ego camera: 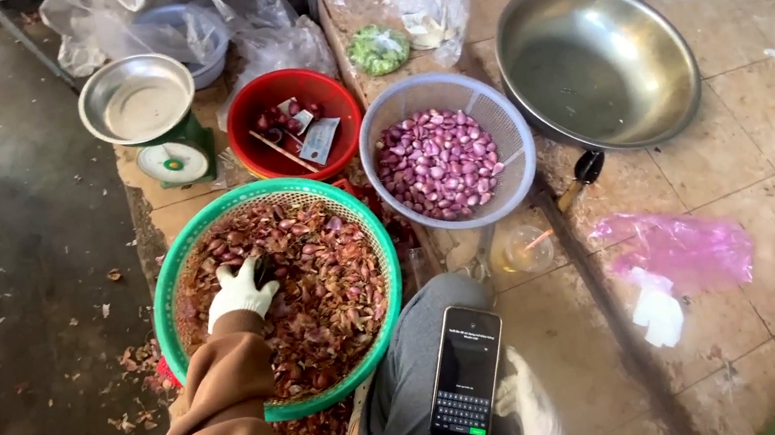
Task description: A person wearing gloves uses a small knife to peel and trim shallots, placing the cleaned vegetables into a basket in a market setting.
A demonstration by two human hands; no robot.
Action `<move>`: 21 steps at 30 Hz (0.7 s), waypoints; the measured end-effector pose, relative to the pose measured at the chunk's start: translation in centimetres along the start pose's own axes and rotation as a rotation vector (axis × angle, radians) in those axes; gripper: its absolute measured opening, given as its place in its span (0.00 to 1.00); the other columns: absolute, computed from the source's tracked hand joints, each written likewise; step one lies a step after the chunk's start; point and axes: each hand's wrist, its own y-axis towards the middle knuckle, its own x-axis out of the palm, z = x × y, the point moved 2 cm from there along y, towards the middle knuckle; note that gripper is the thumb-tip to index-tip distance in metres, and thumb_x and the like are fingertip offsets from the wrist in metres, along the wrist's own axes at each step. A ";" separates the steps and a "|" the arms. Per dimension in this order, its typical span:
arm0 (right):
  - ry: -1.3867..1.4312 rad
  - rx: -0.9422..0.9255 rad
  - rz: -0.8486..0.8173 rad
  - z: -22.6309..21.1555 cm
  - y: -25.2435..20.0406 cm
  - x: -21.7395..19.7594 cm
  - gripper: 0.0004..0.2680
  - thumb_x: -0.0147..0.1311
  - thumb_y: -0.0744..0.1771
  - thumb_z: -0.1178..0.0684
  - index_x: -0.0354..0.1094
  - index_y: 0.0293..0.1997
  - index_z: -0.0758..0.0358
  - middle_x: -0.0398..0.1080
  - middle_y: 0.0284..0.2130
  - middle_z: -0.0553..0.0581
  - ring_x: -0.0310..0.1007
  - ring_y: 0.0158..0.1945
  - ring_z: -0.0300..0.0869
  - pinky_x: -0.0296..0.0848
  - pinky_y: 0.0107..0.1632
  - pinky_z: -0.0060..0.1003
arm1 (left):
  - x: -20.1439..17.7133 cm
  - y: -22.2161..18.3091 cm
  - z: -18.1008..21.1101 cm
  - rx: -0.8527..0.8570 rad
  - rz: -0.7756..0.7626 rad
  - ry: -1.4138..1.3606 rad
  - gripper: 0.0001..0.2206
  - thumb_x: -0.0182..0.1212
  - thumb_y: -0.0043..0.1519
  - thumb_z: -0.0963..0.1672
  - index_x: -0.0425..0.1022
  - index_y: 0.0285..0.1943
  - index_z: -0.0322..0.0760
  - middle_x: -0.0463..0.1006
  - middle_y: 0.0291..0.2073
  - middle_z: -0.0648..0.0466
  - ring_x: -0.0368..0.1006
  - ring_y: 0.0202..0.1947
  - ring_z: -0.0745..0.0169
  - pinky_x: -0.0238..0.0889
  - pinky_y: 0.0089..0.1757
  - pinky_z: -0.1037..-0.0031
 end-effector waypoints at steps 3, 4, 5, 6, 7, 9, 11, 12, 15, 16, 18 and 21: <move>-0.022 0.004 -0.033 -0.5 -0.1 -0.8 0.32 0.35 0.66 0.29 0.53 0.76 0.56 0.74 0.31 0.61 0.74 0.28 0.43 0.76 0.34 0.36 | 1.3 -0.4 0.9 0.035 -0.120 0.025 0.35 0.52 0.65 0.56 0.45 0.82 0.56 0.68 0.69 0.40 0.69 0.65 0.35 0.64 0.59 0.50; -0.015 0.006 -0.024 -1.9 -0.6 -0.3 0.32 0.35 0.66 0.29 0.53 0.76 0.56 0.74 0.31 0.61 0.74 0.28 0.43 0.76 0.34 0.36 | 2.0 -0.1 0.5 0.040 -0.122 0.034 0.35 0.52 0.65 0.56 0.45 0.82 0.56 0.68 0.69 0.40 0.69 0.65 0.35 0.64 0.59 0.50; -0.067 0.001 0.000 -3.4 -1.2 0.1 0.27 0.38 0.67 0.35 0.57 0.75 0.53 0.74 0.33 0.58 0.74 0.29 0.41 0.76 0.37 0.34 | 2.9 0.1 0.2 0.066 -0.142 0.096 0.33 0.51 0.66 0.56 0.49 0.80 0.53 0.69 0.69 0.40 0.70 0.64 0.35 0.65 0.59 0.51; -0.118 -0.004 0.024 -4.8 -1.8 0.4 0.23 0.41 0.69 0.40 0.60 0.73 0.50 0.75 0.35 0.55 0.73 0.31 0.39 0.75 0.41 0.33 | 3.7 0.3 -0.2 0.091 -0.162 0.158 0.30 0.49 0.66 0.56 0.53 0.77 0.50 0.70 0.68 0.40 0.71 0.63 0.36 0.65 0.59 0.51; -0.113 0.000 0.035 -4.9 -1.8 0.5 0.23 0.41 0.69 0.40 0.60 0.73 0.50 0.75 0.35 0.55 0.73 0.31 0.39 0.75 0.41 0.33 | 4.1 0.7 -0.5 0.098 -0.167 0.168 0.30 0.49 0.66 0.56 0.53 0.77 0.50 0.70 0.68 0.40 0.71 0.63 0.36 0.65 0.59 0.51; -0.140 -0.018 0.015 -5.1 -1.9 0.9 0.23 0.45 0.68 0.41 0.61 0.73 0.51 0.74 0.39 0.55 0.73 0.33 0.39 0.75 0.44 0.32 | 5.3 1.3 -1.4 0.135 -0.334 0.238 0.33 0.49 0.66 0.55 0.47 0.82 0.55 0.59 0.75 0.43 0.66 0.70 0.42 0.62 0.64 0.56; -0.102 0.007 0.038 -4.7 -2.0 1.2 0.23 0.48 0.67 0.41 0.63 0.71 0.53 0.75 0.47 0.56 0.74 0.35 0.39 0.75 0.45 0.33 | 5.2 0.6 -1.6 0.152 -0.359 0.338 0.34 0.49 0.65 0.56 0.47 0.82 0.57 0.58 0.76 0.45 0.63 0.72 0.43 0.61 0.65 0.55; -0.065 0.028 0.055 -4.5 -1.9 1.4 0.22 0.50 0.66 0.42 0.65 0.69 0.55 0.76 0.54 0.56 0.75 0.38 0.40 0.75 0.45 0.33 | 5.1 0.2 -1.8 0.166 -0.378 0.432 0.34 0.49 0.64 0.57 0.47 0.82 0.59 0.57 0.77 0.48 0.61 0.73 0.45 0.60 0.66 0.55; -0.035 0.100 0.069 -4.4 -1.7 1.4 0.23 0.53 0.66 0.43 0.65 0.69 0.55 0.74 0.48 0.58 0.73 0.37 0.40 0.74 0.46 0.33 | 4.0 -0.9 -1.9 0.201 -0.444 0.492 0.34 0.46 0.65 0.60 0.48 0.81 0.63 0.58 0.76 0.47 0.61 0.74 0.47 0.57 0.68 0.58; -0.037 0.104 0.077 -4.0 -1.5 1.0 0.23 0.53 0.66 0.43 0.65 0.69 0.55 0.74 0.48 0.58 0.73 0.37 0.40 0.74 0.46 0.33 | 2.7 -3.6 -0.3 0.205 -0.451 0.496 0.34 0.46 0.65 0.60 0.48 0.81 0.63 0.58 0.76 0.47 0.61 0.74 0.47 0.57 0.68 0.58; -0.082 0.010 0.023 -3.6 -0.7 0.7 0.18 0.45 0.69 0.43 0.70 0.62 0.61 0.76 0.34 0.58 0.75 0.35 0.42 0.76 0.43 0.35 | -0.6 -8.8 3.0 0.184 -0.301 0.214 0.24 0.46 0.68 0.54 0.61 0.75 0.60 0.79 0.61 0.48 0.81 0.50 0.51 0.74 0.53 0.61; 0.176 0.114 -0.038 -2.9 0.3 0.6 0.16 0.46 0.70 0.49 0.68 0.59 0.70 0.73 0.33 0.66 0.75 0.34 0.49 0.77 0.39 0.39 | 0.5 -14.9 6.8 0.241 -0.316 -0.251 0.14 0.47 0.71 0.47 0.80 0.56 0.44 0.87 0.50 0.58 0.59 0.14 0.75 0.57 0.17 0.84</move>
